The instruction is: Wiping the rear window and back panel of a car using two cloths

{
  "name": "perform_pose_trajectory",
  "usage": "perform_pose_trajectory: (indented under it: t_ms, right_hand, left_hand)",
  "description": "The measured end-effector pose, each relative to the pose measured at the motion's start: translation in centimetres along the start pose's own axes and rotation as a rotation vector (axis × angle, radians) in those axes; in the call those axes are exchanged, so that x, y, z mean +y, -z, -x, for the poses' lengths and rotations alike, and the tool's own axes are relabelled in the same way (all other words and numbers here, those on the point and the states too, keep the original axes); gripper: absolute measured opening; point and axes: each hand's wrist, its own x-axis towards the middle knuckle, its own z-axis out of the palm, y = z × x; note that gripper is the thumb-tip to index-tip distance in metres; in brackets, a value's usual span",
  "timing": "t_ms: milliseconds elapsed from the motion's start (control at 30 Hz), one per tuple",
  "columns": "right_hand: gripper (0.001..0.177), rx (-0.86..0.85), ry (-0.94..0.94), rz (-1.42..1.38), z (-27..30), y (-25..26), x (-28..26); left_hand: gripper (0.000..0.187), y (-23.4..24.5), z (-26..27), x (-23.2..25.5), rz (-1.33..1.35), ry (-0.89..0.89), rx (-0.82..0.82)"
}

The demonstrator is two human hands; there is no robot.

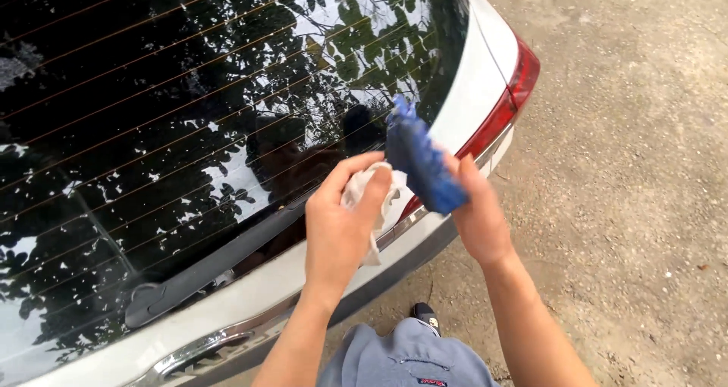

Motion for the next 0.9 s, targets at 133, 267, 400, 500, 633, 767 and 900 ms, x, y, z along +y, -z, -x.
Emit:
perform_pose_trajectory:
  t_ms: [133, 267, 400, 500, 633, 767, 900]
  right_hand:
    - [0.082, -0.241, 0.097, 0.671, 1.6, -3.6, -2.7]
    - [0.061, -0.071, 0.173, 0.596, 1.7, -1.9, 0.0]
    - [0.044, 0.007, 0.191, 0.541, 1.4, -2.1, 0.9]
    - [0.029, 0.0, 0.257, 0.593, 1.8, -3.1, 0.6]
    - [0.03, -0.006, 0.253, 0.572, 1.7, -3.4, 1.0]
    - [0.02, -0.011, 0.249, 0.533, 1.3, -4.3, 1.1]
    - [0.041, -0.011, 0.321, 0.651, 1.8, -6.5, -0.3]
  left_hand:
    - [0.037, -0.9, -1.0, -1.5, 0.211, 0.196, 0.009]
    - [0.015, -0.5, -0.3, -1.5, 0.302, 0.232, 0.002]
    - [0.017, -0.1, 0.3, -1.1, 0.329, 0.24, 0.002]
    - [0.022, 0.3, 0.8, -1.0, 0.346, 0.248, -0.002]
    - [0.013, 1.1, 1.0, -0.9, 0.269, 0.164, -0.051]
    - [0.025, 2.1, 1.6, 0.8, 0.226, 0.111, -0.03]
    - [0.02, 2.7, 1.4, 0.4, 0.197, 0.072, -0.017]
